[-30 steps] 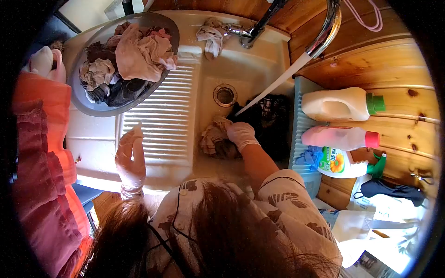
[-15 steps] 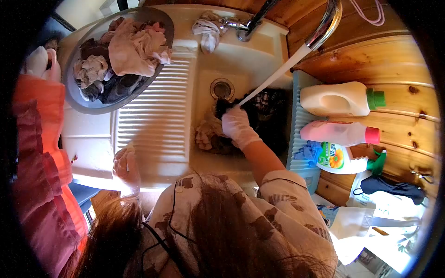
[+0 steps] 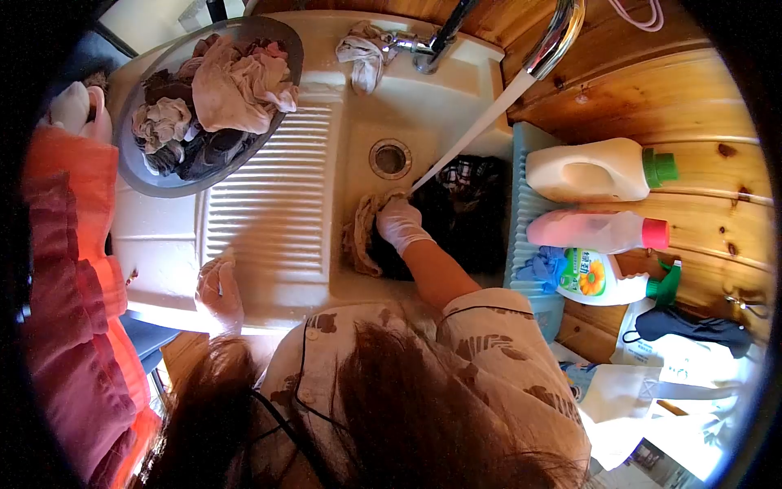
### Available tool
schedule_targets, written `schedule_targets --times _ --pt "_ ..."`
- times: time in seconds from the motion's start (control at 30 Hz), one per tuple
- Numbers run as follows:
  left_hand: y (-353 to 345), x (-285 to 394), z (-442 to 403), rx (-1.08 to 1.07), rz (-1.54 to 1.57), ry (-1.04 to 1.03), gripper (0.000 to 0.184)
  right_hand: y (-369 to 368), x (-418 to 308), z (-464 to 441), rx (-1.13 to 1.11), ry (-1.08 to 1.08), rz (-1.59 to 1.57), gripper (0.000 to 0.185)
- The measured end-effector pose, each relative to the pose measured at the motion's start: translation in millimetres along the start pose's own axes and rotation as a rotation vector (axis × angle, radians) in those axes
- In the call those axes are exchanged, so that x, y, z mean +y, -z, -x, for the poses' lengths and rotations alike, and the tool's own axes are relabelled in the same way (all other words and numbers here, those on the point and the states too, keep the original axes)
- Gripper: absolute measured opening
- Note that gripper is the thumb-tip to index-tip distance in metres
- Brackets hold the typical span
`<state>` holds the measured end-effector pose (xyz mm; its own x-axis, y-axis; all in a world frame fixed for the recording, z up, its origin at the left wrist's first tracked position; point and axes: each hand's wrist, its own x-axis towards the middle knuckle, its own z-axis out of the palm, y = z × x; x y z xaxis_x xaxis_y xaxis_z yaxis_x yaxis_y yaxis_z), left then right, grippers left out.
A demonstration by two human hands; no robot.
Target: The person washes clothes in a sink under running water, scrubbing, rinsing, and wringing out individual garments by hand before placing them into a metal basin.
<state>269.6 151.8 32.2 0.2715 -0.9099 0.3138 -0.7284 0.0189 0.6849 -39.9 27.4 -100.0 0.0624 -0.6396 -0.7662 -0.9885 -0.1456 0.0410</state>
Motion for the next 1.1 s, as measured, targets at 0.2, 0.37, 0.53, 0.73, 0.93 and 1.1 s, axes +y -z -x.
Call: schedule_targets --times 0.2,0.37,0.53,0.73,0.93,1.1 --pt "0.0 -0.9 0.2 -0.007 0.001 0.027 0.015 -2.3 -11.6 -4.8 0.159 -0.092 -0.071 0.065" --pt "2.5 -4.3 1.5 -0.034 0.004 0.015 0.013 32.3 -19.1 -52.0 0.172 -0.204 -0.127 0.077" --pt "-0.3 -3.7 2.5 -0.016 0.033 0.080 0.012 32.8 -17.9 -102.3 0.130 -0.290 -0.252 0.086" --pt "-2.5 -5.0 2.4 0.001 0.015 0.089 0.013 35.0 -31.5 -98.5 0.243 -0.339 -0.333 0.095" --pt "0.6 -14.0 5.7 0.005 0.092 0.012 0.017 39.0 -17.2 -62.9 0.133 -0.158 -0.398 0.086" --pt "6.6 -0.9 2.7 -0.030 0.087 0.091 0.017 -10.5 21.8 -37.2 0.008 0.161 -0.208 0.052"
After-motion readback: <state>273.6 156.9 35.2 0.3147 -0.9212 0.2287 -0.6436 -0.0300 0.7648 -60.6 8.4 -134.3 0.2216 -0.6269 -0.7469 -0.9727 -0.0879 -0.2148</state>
